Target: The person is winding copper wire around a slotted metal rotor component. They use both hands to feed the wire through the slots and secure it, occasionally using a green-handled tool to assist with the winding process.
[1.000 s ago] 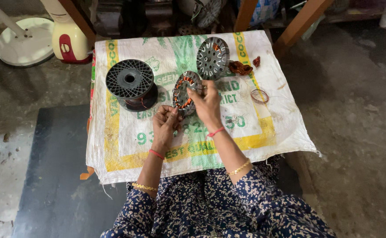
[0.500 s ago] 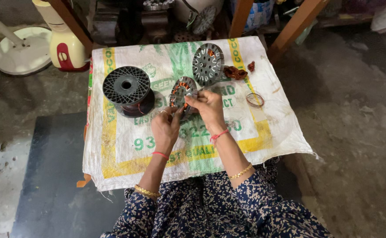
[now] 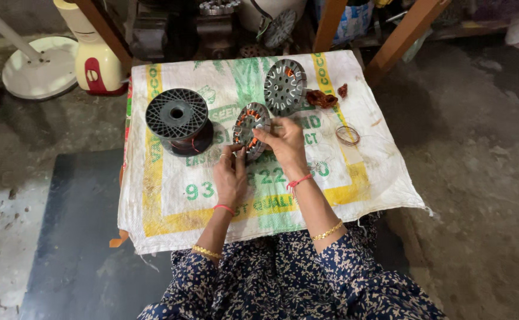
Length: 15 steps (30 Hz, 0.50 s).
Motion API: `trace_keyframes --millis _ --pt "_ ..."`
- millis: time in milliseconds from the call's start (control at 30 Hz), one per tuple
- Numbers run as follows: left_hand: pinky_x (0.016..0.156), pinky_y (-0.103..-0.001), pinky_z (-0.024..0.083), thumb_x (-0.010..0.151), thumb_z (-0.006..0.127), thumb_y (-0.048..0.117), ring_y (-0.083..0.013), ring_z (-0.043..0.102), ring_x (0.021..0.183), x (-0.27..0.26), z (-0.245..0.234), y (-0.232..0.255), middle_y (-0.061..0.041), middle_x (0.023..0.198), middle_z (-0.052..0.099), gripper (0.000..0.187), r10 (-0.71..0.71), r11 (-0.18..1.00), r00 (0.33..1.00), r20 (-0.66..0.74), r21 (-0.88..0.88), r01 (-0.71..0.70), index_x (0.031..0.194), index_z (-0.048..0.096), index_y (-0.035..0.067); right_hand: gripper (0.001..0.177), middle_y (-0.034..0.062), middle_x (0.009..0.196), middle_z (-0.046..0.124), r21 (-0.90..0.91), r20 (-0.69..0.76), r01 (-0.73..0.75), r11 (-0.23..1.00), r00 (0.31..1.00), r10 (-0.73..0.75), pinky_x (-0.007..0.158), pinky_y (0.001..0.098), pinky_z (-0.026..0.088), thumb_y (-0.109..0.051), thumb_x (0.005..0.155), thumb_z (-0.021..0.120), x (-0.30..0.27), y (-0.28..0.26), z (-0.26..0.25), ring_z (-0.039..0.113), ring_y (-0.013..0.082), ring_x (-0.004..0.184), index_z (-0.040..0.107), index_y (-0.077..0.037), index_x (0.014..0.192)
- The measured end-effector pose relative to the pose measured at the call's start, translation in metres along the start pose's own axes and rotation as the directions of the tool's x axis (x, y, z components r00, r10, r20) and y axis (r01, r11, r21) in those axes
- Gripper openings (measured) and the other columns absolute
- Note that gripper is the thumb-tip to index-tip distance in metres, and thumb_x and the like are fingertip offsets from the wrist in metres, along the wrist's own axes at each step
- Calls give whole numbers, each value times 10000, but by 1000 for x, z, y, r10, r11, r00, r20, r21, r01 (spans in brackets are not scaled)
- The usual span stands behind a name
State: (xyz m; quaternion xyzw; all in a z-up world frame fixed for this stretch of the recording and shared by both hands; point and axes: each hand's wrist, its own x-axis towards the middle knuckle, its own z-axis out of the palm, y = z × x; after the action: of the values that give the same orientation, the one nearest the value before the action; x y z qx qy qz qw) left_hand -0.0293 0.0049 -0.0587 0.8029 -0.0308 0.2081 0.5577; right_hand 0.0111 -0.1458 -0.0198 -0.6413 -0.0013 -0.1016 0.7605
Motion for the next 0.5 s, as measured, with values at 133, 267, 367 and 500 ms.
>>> trace_keyframes --millis 133,267,367,500 --pt "468 -350 319 1023 643 201 -130 388 502 3 -1 2 -47 553 465 140 -43 999 999 20 -4 43 1049 668 66 771 285 1263 626 -704 -41 255 663 917 -397 885 435 570 -336 819 831 1 -3 1 659 348 1110 462 78 1355" --pt "473 -356 328 1028 620 190 -142 385 495 1 1 1 -63 551 464 137 -39 999 999 7 -2 39 1069 659 65 759 332 1535 448 -845 191 444 298 771 -608 1142 515 444 -455 1046 573 14 11 9 521 450 1392 331 62 1546" --pt "473 -367 337 1024 622 185 -165 398 481 1 1 -2 -89 549 475 137 -9 1000 1000 -4 18 9 1077 666 67 698 305 1567 447 -744 181 463 481 833 -522 1178 493 450 -448 1101 472 18 30 15 516 442 1425 314 40 1575" --pt "477 -372 357 1028 613 181 -177 447 479 0 0 -5 -97 587 541 141 6 1000 1000 -3 5 -6 1078 642 53 666 313 1555 445 -692 143 410 594 885 -444 1129 472 471 -388 1102 460 19 44 17 531 448 1377 308 63 1568"
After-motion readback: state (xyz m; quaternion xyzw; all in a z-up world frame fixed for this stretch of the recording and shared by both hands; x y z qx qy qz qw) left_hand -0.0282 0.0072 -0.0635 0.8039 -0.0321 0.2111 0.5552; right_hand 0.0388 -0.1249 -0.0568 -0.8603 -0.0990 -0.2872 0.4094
